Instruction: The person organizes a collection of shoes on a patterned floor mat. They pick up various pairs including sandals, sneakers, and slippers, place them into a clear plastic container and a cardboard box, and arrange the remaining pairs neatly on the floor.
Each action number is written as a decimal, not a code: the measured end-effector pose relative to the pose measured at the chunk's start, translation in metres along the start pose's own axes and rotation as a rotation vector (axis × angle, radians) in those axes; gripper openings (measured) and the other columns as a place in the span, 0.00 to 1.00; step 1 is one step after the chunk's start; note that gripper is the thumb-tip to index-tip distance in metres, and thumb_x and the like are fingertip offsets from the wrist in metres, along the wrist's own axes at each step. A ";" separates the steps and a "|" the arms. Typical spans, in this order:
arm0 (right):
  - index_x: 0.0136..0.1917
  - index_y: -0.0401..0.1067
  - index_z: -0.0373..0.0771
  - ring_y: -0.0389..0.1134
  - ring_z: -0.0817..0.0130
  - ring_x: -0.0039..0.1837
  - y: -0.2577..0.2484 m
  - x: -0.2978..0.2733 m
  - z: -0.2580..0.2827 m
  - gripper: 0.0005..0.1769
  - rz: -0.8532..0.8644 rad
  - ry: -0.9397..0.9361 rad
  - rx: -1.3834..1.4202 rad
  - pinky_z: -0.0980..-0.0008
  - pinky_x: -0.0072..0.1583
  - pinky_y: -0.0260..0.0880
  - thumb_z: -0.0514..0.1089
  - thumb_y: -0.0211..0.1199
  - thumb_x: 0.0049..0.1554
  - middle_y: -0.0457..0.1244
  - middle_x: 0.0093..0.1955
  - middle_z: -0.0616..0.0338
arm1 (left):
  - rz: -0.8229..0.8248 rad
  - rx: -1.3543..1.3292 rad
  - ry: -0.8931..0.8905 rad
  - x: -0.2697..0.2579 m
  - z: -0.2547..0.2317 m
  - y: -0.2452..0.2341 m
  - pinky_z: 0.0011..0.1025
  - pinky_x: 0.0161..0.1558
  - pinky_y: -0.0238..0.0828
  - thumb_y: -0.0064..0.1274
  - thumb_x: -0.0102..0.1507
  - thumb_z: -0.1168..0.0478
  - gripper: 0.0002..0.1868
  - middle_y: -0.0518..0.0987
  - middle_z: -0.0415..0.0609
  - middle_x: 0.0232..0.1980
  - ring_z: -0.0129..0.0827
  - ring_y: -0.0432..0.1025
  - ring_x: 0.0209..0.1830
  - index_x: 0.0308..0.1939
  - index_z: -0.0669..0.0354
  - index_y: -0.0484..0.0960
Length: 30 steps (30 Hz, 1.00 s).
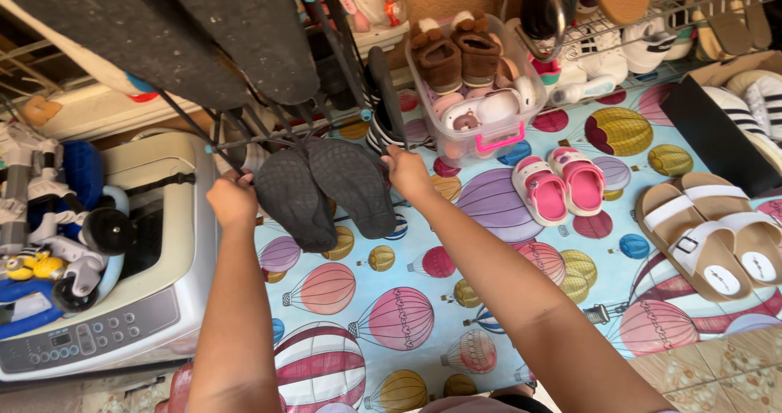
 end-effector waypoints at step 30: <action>0.47 0.77 0.44 0.69 0.56 0.33 -0.394 -0.252 -0.253 0.13 0.560 0.396 -0.248 0.58 0.39 0.68 0.53 0.66 0.56 0.67 0.31 0.49 | 0.412 0.221 -0.230 -0.453 -0.226 0.209 0.61 0.66 0.51 0.73 0.45 0.40 0.55 0.60 0.62 0.74 0.55 0.55 0.73 0.73 0.46 0.65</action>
Point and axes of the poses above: each hand's wrist, its own x-axis towards the middle knuckle, its own y-axis out of the palm, z = x × y, the point moved 8 cm from there along x, towards the middle knuckle
